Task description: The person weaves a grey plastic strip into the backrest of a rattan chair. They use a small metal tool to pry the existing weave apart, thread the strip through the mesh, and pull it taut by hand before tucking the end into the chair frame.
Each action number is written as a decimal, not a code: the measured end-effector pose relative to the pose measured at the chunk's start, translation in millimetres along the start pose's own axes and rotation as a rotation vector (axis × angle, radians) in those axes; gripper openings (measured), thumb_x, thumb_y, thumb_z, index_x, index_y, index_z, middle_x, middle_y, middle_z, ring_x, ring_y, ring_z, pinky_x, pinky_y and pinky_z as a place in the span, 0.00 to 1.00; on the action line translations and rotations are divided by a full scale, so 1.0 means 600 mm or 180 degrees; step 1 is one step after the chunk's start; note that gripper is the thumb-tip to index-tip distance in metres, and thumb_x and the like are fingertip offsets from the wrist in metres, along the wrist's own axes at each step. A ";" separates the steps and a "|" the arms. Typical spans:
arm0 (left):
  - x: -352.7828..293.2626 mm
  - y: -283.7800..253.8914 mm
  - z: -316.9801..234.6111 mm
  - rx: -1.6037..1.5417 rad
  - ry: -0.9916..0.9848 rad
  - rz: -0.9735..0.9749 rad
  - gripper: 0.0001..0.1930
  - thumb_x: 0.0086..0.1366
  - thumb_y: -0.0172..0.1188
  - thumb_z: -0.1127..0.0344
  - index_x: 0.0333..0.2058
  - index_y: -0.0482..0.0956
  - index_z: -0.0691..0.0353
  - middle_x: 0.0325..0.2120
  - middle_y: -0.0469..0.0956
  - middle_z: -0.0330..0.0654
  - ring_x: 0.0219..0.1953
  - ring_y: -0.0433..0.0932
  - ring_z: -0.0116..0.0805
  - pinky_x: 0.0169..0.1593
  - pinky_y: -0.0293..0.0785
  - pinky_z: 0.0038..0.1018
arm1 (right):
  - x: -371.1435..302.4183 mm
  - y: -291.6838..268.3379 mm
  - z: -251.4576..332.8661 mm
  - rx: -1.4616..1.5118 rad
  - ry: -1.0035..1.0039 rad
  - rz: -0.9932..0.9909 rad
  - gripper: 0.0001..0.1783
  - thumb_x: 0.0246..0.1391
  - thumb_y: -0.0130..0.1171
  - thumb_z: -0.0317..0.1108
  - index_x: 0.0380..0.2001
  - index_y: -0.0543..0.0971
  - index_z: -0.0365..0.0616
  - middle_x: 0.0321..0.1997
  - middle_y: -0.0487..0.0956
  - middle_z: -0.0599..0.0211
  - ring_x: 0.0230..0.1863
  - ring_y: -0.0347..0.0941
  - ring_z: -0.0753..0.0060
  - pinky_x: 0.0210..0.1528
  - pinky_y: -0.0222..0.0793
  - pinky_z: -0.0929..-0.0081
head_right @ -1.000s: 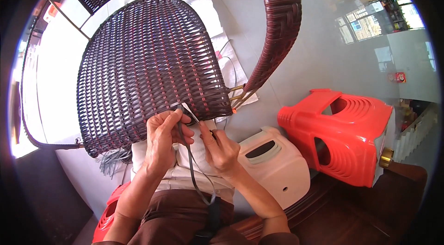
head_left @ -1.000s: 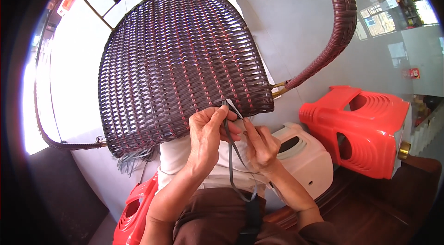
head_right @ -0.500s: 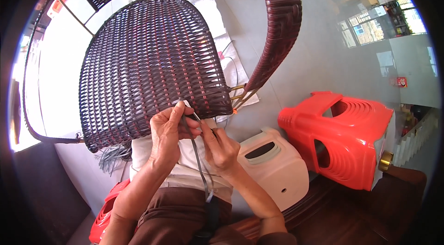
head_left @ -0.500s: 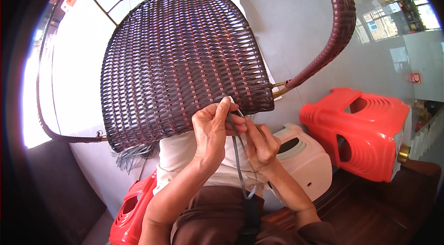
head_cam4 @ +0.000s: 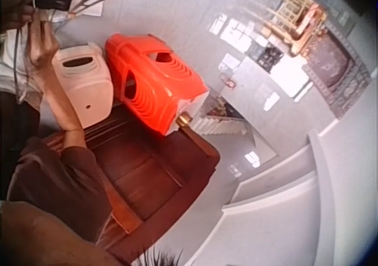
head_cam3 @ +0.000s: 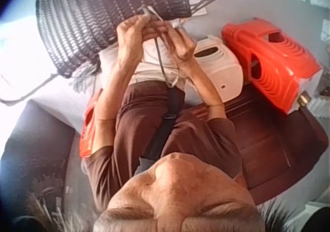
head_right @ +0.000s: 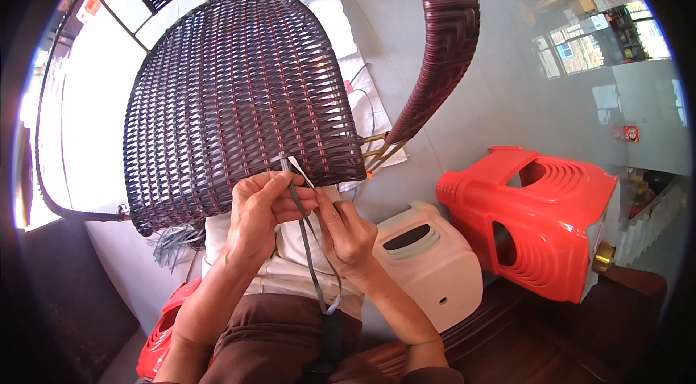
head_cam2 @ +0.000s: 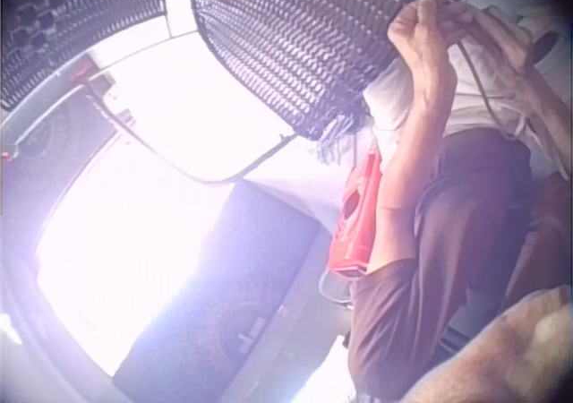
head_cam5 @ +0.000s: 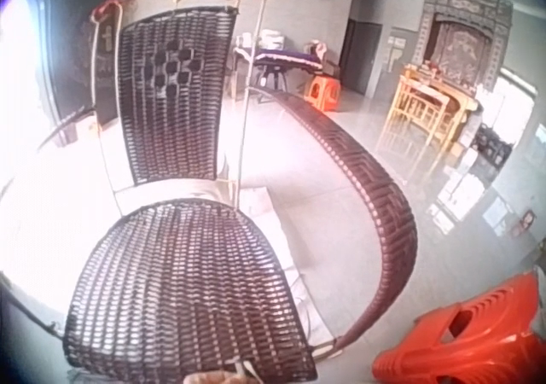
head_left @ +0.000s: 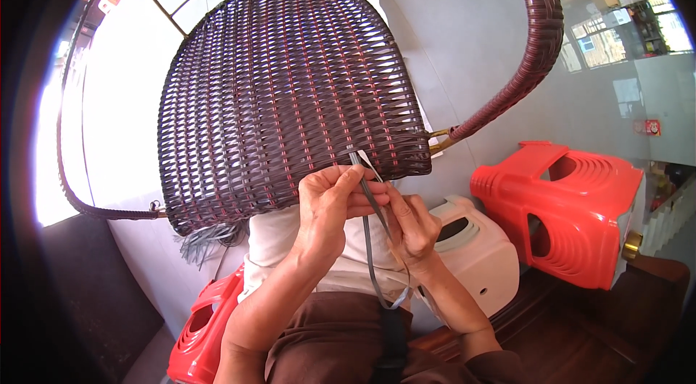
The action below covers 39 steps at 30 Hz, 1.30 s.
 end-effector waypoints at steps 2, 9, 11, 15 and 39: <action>0.002 -0.001 -0.004 0.0092 -0.0004 -0.0060 0.14 0.66 0.51 0.64 0.33 0.77 0.71 0.25 0.81 0.49 0.24 0.81 0.33 0.29 0.80 0.23 | -0.001 -0.002 -0.004 -0.0042 0.0001 -0.0048 0.24 0.41 0.63 0.19 0.46 0.79 0.40 0.22 0.71 0.68 0.17 0.70 0.72 0.18 0.65 0.75; 0.008 -0.005 -0.003 0.0066 0.0000 -0.0091 0.14 0.65 0.53 0.63 0.31 0.78 0.70 0.19 0.79 0.46 0.17 0.78 0.31 0.22 0.76 0.20 | 0.026 -0.035 0.001 -0.0120 0.0156 0.0255 0.22 0.43 0.62 0.21 0.46 0.79 0.42 0.22 0.71 0.68 0.18 0.71 0.68 0.19 0.65 0.72; 0.007 -0.003 -0.005 0.0322 0.0030 -0.0198 0.14 0.65 0.53 0.62 0.30 0.77 0.70 0.18 0.78 0.46 0.16 0.78 0.31 0.22 0.76 0.21 | 0.059 -0.061 0.008 -0.0260 0.0324 0.0998 0.20 0.45 0.62 0.23 0.45 0.80 0.43 0.22 0.71 0.66 0.18 0.71 0.65 0.19 0.65 0.70; 0.007 -0.007 -0.006 0.0372 0.0217 -0.0257 0.15 0.64 0.53 0.62 0.29 0.77 0.71 0.18 0.78 0.47 0.17 0.78 0.32 0.22 0.76 0.22 | 0.110 -0.073 0.020 -0.0375 0.0402 0.1174 0.17 0.47 0.62 0.25 0.43 0.80 0.45 0.21 0.71 0.65 0.17 0.71 0.62 0.19 0.65 0.69; 0.011 -0.006 -0.008 0.0471 0.0252 -0.0216 0.14 0.64 0.53 0.63 0.28 0.77 0.71 0.18 0.78 0.49 0.17 0.79 0.33 0.22 0.77 0.22 | 0.130 -0.032 0.026 -0.0450 0.0215 0.1842 0.12 0.52 0.57 0.29 0.41 0.78 0.44 0.24 0.75 0.58 0.22 0.74 0.54 0.22 0.68 0.61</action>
Point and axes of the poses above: each hand's wrist, its own x-axis towards the middle knuckle, its own y-axis out of the palm, z = x × y, the point moved 7 cm from there along x, towards the middle knuckle
